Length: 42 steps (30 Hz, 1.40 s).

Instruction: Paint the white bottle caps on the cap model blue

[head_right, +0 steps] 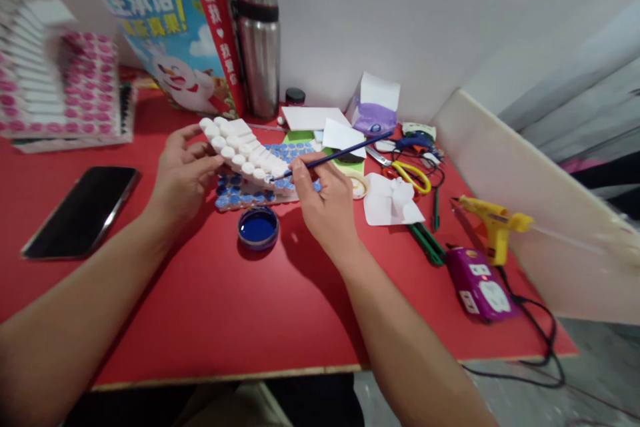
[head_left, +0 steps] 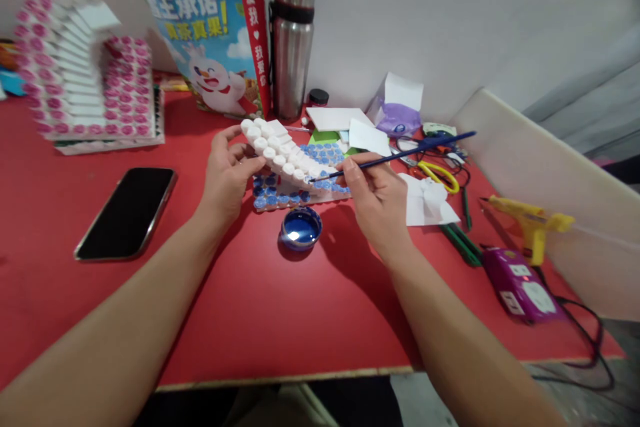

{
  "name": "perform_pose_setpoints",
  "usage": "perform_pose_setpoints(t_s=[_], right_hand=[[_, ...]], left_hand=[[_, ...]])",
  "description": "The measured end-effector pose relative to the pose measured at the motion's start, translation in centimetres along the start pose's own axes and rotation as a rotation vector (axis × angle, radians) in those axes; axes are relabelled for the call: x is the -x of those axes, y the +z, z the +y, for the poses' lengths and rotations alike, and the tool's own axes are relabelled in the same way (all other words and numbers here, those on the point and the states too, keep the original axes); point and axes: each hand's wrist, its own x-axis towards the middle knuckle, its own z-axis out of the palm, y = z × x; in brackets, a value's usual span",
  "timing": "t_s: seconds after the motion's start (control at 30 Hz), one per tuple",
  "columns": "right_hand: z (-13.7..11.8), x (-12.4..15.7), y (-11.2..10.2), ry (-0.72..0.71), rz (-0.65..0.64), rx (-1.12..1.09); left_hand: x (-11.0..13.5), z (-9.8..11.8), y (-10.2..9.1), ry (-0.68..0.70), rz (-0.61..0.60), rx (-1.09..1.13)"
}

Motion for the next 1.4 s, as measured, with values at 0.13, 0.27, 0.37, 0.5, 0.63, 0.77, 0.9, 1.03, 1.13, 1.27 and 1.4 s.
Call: perform_pose_setpoints(t_s=[0.13, 0.27, 0.37, 0.5, 0.63, 0.77, 0.9, 1.03, 1.13, 1.27, 1.4], right_hand=[[0.07, 0.00, -0.04, 0.004, -0.017, 0.001], [0.10, -0.05, -0.19, 0.000, 0.003, 0.017], [0.08, -0.11, -0.22, -0.003, -0.010, 0.016], [0.07, -0.12, -0.21, -0.009, 0.008, 0.023], [0.06, -0.06, -0.15, 0.000, -0.014, 0.012], [0.00, 0.00, 0.08, 0.000, 0.001, 0.015], [-0.01, 0.03, 0.22, -0.019, -0.019, -0.011], [-0.02, 0.08, 0.16, -0.016, -0.017, -0.005], [0.01, 0.14, 0.19, -0.017, -0.029, -0.002], [0.09, 0.20, 0.31, -0.029, -0.018, 0.003], [0.13, 0.17, 0.38, -0.039, -0.021, 0.001]], left_hand=[[-0.04, -0.15, -0.10, 0.011, -0.015, -0.010], [-0.15, -0.43, -0.37, 0.009, -0.042, -0.005], [-0.16, -0.43, -0.40, 0.009, -0.039, 0.005], [-0.11, -0.24, -0.29, -0.004, -0.036, 0.006], [-0.08, -0.18, -0.19, -0.003, -0.022, 0.012], [-0.08, -0.26, -0.21, 0.004, -0.025, 0.013], [-0.10, -0.29, -0.27, 0.003, -0.014, 0.002], [-0.17, -0.43, -0.25, 0.018, -0.021, -0.006], [-0.22, -0.51, -0.24, 0.030, -0.011, 0.005], [-0.22, -0.44, -0.31, 0.016, -0.022, 0.009], [-0.21, -0.40, -0.36, 0.019, -0.019, -0.004]])
